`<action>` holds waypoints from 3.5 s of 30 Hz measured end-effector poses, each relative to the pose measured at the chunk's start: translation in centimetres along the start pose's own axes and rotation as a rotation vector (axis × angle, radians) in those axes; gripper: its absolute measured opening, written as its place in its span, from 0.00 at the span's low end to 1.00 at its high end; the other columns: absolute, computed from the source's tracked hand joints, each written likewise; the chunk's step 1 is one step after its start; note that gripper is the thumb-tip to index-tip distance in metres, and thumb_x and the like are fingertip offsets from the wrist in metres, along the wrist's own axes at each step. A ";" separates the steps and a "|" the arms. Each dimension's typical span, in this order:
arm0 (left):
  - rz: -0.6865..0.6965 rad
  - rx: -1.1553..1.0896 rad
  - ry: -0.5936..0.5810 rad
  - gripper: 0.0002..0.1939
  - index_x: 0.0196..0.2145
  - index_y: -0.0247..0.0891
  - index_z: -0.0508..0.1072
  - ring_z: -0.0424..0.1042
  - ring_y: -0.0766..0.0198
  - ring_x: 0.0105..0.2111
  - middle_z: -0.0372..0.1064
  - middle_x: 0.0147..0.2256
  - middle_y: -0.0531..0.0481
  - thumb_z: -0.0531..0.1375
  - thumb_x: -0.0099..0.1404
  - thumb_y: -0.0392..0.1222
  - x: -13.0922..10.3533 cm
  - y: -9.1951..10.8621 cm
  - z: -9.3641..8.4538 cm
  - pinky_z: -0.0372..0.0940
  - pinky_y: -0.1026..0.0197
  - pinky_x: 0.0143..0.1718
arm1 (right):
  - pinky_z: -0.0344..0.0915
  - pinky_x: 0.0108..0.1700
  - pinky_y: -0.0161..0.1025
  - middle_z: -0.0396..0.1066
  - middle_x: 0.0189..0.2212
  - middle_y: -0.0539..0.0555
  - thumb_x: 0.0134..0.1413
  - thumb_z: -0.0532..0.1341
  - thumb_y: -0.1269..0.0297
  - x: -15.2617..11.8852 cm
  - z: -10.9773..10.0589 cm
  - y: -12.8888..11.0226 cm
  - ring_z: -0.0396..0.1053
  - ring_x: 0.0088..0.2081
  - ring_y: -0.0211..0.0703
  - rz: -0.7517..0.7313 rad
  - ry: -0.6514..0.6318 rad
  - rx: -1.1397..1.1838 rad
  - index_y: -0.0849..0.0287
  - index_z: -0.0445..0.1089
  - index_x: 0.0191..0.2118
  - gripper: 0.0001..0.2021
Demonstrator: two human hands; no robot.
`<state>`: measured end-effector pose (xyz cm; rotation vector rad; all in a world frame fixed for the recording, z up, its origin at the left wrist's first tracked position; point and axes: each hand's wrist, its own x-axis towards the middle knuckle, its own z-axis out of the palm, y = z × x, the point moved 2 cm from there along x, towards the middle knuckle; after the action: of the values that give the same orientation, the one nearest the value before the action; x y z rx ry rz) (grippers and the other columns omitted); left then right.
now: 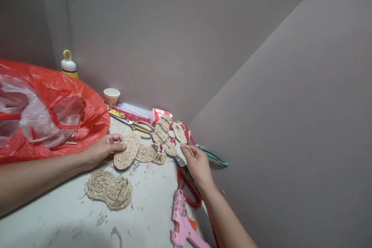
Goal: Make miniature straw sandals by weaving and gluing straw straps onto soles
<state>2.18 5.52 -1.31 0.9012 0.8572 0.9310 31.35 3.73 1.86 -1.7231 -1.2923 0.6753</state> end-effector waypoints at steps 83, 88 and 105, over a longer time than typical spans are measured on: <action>0.006 0.244 -0.239 0.19 0.26 0.36 0.64 0.53 0.76 0.15 0.70 0.21 0.53 0.61 0.59 0.55 -8.4 1.6 6.0 0.47 0.71 0.17 | 0.44 0.17 0.29 0.48 0.18 0.39 0.51 0.65 0.64 -12.8 3.2 -1.0 0.45 0.16 0.31 -0.382 0.209 0.021 0.55 0.61 0.31 0.09; -0.233 0.272 -0.469 0.21 0.29 0.34 0.71 0.55 0.76 0.14 0.72 0.25 0.50 0.61 0.57 0.57 -9.4 -0.4 6.7 0.51 0.70 0.14 | 0.50 0.19 0.30 0.58 0.18 0.41 0.49 0.64 0.71 -13.6 3.1 -2.0 0.53 0.16 0.31 -0.666 0.232 -0.194 0.55 0.63 0.32 0.08; 0.103 0.742 -0.323 0.13 0.25 0.35 0.67 0.61 0.71 0.20 0.64 0.21 0.55 0.56 0.60 0.48 -4.0 5.0 2.7 0.56 0.69 0.21 | 0.51 0.17 0.28 0.58 0.18 0.42 0.58 0.60 0.60 -3.2 -0.3 -1.5 0.51 0.15 0.28 0.144 0.095 0.235 0.60 0.64 0.30 0.10</action>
<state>1.79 2.72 5.03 1.6961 0.8863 0.5165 29.85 0.72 3.07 -1.6440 -0.9886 0.7852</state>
